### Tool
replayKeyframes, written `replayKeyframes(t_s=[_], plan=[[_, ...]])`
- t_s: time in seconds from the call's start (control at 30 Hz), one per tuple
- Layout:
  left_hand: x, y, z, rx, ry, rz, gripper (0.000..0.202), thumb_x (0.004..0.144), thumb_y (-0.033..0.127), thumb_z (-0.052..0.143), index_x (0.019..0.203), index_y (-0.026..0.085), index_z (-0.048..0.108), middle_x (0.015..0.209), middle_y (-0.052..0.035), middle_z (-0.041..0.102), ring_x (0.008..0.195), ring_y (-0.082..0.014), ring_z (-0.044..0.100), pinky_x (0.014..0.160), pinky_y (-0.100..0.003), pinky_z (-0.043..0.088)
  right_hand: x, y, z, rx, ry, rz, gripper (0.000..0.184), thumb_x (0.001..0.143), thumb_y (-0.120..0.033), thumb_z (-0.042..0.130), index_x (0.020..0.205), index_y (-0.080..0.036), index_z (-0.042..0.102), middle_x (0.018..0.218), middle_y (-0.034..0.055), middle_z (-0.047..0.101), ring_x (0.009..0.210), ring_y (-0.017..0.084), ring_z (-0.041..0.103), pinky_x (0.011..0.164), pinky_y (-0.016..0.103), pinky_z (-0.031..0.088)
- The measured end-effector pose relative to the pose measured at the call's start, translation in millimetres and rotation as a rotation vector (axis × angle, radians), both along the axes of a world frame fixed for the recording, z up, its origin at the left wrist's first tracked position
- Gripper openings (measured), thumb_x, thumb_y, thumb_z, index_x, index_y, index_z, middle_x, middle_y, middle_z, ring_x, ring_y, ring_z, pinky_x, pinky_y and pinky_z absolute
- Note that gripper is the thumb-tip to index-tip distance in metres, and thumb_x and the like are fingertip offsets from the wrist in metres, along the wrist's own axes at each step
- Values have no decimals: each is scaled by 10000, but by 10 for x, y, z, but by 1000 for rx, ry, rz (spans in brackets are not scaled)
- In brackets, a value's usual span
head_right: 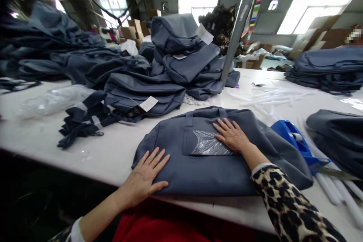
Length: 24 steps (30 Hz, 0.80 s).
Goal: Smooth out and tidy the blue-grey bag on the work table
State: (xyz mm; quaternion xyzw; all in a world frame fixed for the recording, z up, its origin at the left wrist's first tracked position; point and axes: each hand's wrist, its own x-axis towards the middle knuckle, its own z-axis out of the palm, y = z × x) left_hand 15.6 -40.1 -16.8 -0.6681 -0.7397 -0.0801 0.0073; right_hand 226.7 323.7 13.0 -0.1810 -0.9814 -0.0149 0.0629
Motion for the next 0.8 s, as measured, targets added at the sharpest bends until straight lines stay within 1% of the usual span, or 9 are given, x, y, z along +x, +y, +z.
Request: replayKeyframes(t_s=[0.07,0.13,0.3,0.4,0.5,0.57,0.63,0.7,0.8], plan=[[-52,-5,-2,-9,22,-16,769,942,698,438,1574,291,279,1640,-92,277,1514,-330,241,1213,-546,212,298,179,4,8,-14,-98,687,989,-598,244,1527,-201,402,1601,122,337,1495,315,248,1194,577,185],[-135,-18,11,-30,33,-31,749,944,693,442,1570,315,281,1642,-74,273,1511,-321,255,1210,-537,225,435,180,-34,5,-32,-154,740,982,-615,216,1531,-149,387,1588,157,351,1490,315,262,1198,554,192],[-576,-81,131,-122,25,-103,680,958,652,465,1551,364,302,1633,-31,289,1504,-287,287,1197,-502,271,471,-307,-75,-50,-93,-186,793,958,-695,288,1528,-155,394,1570,193,372,1465,350,315,1157,570,279],[-1026,-84,209,-164,11,-142,605,972,602,481,1523,381,361,1611,-22,329,1487,-287,329,1179,-504,300,526,-624,115,-128,-147,-146,819,920,-745,383,1497,-169,456,1505,204,468,1395,378,428,1098,550,379],[-1445,22,300,-197,-5,-181,538,973,540,509,1477,360,455,1567,-29,412,1453,-298,391,1161,-512,327,659,-796,459,-236,-196,-77,695,933,-743,383,1421,-281,563,1340,111,647,1205,307,624,1006,431,485],[-1527,174,407,-222,18,-169,476,962,517,511,1383,308,588,1490,-59,525,1379,-320,492,1130,-518,373,799,-842,679,-284,-192,-44,619,961,-717,359,1407,-343,569,1284,54,686,1135,266,665,975,388,504],[-1340,379,556,-198,76,-140,438,968,512,467,1205,243,719,1343,-93,659,1248,-336,605,1103,-543,395,962,-868,803,-304,-131,-41,593,980,-681,365,1430,-338,543,1331,44,659,1222,277,613,1042,425,461],[-900,606,700,-102,92,-158,474,999,502,395,1143,207,737,1273,-90,696,1191,-313,629,1121,-542,373,1109,-895,794,-337,-71,-48,553,990,-645,389,1397,-324,580,1399,36,611,1366,302,482,1142,501,354],[-87,922,751,-6,-82,-347,511,1036,494,373,1498,287,439,1562,-26,446,1408,-235,445,1191,-429,317,1237,-940,585,-396,-62,-60,489,1008,-612,379,1303,-341,658,1472,8,542,1464,303,331,1201,563,223]])
